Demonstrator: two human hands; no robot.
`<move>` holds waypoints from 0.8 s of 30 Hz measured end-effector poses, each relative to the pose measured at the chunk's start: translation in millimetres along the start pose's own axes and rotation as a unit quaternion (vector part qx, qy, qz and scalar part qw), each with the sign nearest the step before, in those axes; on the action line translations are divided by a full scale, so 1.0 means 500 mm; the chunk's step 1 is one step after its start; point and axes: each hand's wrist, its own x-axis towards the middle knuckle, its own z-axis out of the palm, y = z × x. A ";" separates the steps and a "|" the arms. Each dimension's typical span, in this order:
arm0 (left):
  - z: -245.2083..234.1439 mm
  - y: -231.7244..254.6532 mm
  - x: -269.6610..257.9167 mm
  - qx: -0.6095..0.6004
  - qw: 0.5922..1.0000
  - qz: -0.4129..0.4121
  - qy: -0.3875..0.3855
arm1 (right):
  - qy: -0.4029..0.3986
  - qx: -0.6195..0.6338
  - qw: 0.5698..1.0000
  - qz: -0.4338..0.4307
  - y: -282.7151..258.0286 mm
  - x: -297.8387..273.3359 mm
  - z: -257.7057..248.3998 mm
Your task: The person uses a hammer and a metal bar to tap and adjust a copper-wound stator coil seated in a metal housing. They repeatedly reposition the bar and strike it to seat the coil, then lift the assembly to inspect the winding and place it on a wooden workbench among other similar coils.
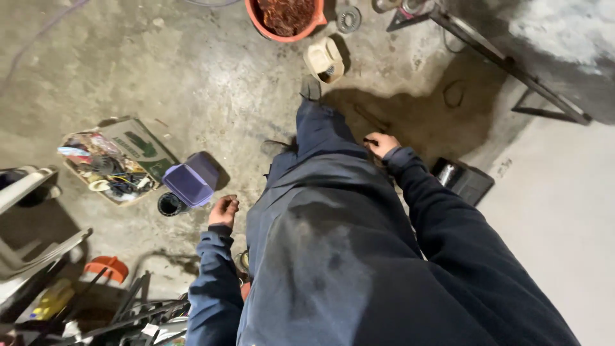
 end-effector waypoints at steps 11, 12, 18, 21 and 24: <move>0.107 0.603 0.093 0.155 0.988 0.030 -0.006 | 0.103 0.225 0.969 0.021 0.038 0.268 -0.255; 0.112 0.608 0.103 0.157 0.987 0.027 -0.001 | 0.098 0.229 0.968 0.018 0.037 0.290 -0.264; 0.093 0.522 0.187 0.218 0.940 0.134 -0.226 | 0.155 0.282 0.945 0.055 0.024 0.314 -0.225; 0.054 0.555 0.241 0.206 0.929 0.105 -0.288 | 0.190 0.211 0.958 0.037 -0.004 0.286 -0.160; 0.008 0.615 0.303 0.229 0.901 0.070 -0.361 | 0.192 0.135 0.970 0.067 -0.088 0.192 -0.112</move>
